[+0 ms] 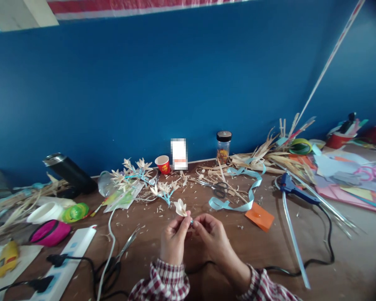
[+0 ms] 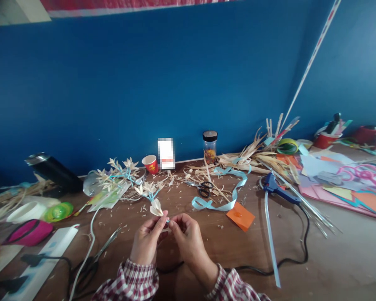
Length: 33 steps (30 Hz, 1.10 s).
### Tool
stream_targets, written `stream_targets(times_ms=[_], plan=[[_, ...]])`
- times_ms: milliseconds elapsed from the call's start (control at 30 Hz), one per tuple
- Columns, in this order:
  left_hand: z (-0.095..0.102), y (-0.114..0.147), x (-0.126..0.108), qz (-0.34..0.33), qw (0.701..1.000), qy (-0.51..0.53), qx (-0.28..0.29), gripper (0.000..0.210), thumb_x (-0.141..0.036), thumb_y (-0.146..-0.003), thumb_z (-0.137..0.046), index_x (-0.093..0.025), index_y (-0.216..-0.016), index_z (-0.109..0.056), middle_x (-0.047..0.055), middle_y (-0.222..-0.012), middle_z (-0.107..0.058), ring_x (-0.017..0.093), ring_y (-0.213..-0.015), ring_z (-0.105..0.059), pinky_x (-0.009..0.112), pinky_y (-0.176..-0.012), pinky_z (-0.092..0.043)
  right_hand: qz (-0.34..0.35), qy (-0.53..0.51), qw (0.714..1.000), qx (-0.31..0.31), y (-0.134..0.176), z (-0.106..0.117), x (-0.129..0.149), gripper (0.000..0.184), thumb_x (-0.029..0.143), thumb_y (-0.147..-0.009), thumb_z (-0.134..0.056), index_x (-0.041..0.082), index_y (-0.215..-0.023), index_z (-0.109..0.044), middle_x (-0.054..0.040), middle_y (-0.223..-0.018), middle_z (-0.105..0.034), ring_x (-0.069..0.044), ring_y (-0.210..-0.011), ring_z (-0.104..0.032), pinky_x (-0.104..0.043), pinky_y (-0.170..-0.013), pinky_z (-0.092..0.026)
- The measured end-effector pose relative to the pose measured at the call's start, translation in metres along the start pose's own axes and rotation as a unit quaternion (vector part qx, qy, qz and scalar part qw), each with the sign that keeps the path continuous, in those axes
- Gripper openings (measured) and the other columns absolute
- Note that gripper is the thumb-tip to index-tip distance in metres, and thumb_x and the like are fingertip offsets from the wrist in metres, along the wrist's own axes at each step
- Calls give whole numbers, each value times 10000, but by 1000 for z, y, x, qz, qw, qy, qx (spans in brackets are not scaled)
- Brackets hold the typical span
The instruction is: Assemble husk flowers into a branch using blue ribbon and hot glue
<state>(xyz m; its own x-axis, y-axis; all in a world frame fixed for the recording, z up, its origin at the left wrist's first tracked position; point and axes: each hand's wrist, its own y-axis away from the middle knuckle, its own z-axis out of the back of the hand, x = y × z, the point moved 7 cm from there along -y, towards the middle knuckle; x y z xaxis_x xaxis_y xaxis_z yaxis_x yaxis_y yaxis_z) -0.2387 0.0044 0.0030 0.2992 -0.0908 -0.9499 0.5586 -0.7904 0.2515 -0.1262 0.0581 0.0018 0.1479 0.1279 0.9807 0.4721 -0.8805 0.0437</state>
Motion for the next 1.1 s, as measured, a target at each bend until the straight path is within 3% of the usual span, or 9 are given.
stream_targets(times_ms=[133, 300, 600, 800, 900, 1100], plan=[[-4, 1, 2, -4, 1000, -2, 22, 334, -383, -644, -722, -157, -890, -720, 86, -895, -722, 187, -766, -651, 266, -672, -525, -12, -50, 999, -2, -1, -2, -5, 285, 419, -771, -617, 136, -752, -586, -18, -672, -597, -118, -609, -520, -228, -578, -413], [3, -2, 5, -20, 999, -31, -8, 334, -379, -651, -718, -164, -905, -721, 85, -940, -716, 181, -792, -640, 253, -689, -511, -30, -69, 997, -3, 0, -3, -12, 300, 440, -784, -595, 144, -739, -579, -7, -650, -585, -115, -602, -516, -220, -570, -406], [3, -4, 5, 9, 998, 63, -3, 340, -322, -584, -777, -147, -871, -726, 22, -671, -677, 95, -586, -560, 190, -561, -455, -19, -54, 998, -25, -2, 11, 3, 244, 409, -760, -596, 172, -805, -557, 2, -680, -558, -105, -563, -479, -202, -488, -371], [-5, -1, 6, 46, 991, 126, -2, 325, -289, -554, -800, -161, -843, -724, 10, -663, -675, 82, -577, -577, 178, -545, -474, -82, -155, 984, 26, 8, 11, -2, 149, 311, -819, -442, 211, -713, -410, 93, -527, -307, -60, -438, -233, -173, -404, -204], [-7, 0, 6, 61, 987, 145, -9, 345, -279, -526, -815, -152, -833, -723, 11, -672, -676, 74, -575, -583, 168, -543, -485, -135, -216, 966, 49, 15, 10, 0, 147, 286, -812, -426, 212, -694, -380, 101, -512, -275, -57, -423, -169, -180, -392, -130], [-10, 0, 6, 73, 986, 148, -25, 401, -284, -472, -839, -129, -819, -713, 15, -657, -665, 74, -567, -595, 173, -556, -511, -114, -225, 964, 86, 20, 6, 19, 300, 449, -828, -518, 193, -697, -431, 75, -532, -390, -52, -429, -282, -184, -424, -241]])
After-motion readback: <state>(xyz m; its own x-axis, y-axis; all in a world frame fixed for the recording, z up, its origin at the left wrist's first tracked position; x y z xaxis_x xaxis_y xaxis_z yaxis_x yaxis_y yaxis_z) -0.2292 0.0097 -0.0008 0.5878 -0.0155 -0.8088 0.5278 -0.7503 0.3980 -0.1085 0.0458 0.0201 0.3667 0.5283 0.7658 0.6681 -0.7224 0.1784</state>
